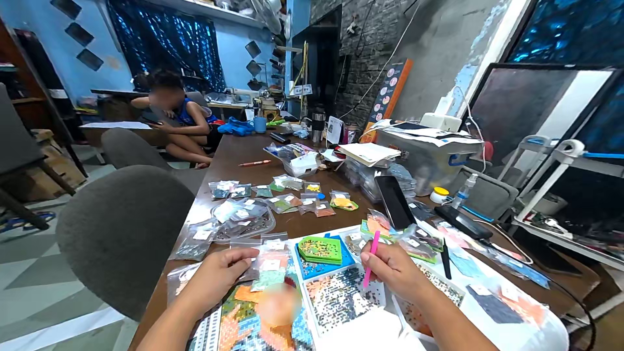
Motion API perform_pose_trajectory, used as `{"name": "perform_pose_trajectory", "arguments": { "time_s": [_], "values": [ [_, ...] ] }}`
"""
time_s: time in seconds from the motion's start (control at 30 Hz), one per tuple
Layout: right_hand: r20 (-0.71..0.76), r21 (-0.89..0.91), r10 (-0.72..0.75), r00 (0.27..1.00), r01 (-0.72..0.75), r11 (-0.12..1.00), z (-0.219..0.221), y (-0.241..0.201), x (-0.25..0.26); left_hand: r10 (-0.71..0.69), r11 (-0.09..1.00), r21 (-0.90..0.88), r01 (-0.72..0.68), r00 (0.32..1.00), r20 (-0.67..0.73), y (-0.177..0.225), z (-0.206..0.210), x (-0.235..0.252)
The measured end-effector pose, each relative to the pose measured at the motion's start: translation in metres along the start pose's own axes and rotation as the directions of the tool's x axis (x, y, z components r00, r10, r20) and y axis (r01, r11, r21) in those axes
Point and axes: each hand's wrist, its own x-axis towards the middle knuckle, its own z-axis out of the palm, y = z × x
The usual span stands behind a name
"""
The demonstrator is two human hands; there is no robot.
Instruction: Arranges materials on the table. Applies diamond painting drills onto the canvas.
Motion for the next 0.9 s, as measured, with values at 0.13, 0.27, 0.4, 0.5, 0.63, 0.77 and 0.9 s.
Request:
{"name": "perform_pose_trajectory", "arguments": {
  "time_s": [0.13,0.27,0.4,0.5,0.63,0.77,0.9],
  "values": [
    [-0.013,-0.028,0.015,1.0,-0.015,1.0,0.0001,0.0012,-0.0007,0.004,1.0,-0.001,-0.004,1.0,-0.004,-0.0021,-0.0003,0.0],
    [-0.016,-0.075,0.059,0.998,-0.06,0.995,-0.0008,-0.0006,-0.0014,0.015,1.0,0.025,-0.015,1.0,0.0,-0.003,-0.0008,0.0001],
    [-0.002,-0.065,0.054,0.999,-0.054,0.996,0.0,0.0011,-0.0012,0.01,1.0,0.017,-0.01,1.0,-0.002,-0.0015,-0.0002,-0.0012],
    [0.003,-0.062,0.052,0.999,-0.052,0.997,0.0002,0.0012,-0.0009,0.007,1.0,0.008,-0.007,1.0,-0.003,-0.0007,-0.0001,-0.0014],
    [0.004,-0.074,0.05,0.999,-0.05,0.996,0.0006,0.0017,-0.0008,0.008,1.0,0.003,-0.008,1.0,0.004,0.0,-0.0002,-0.0011],
    [0.008,-0.08,0.034,0.999,-0.033,0.996,0.0005,0.0027,-0.0001,0.005,1.0,0.007,-0.005,1.0,0.004,0.0019,-0.0006,-0.0019],
    [-0.012,-0.076,0.034,0.999,-0.035,0.997,0.0013,0.0018,0.0004,0.007,1.0,-0.002,-0.007,1.0,0.002,0.0021,-0.0018,-0.0027]
  ]
}}
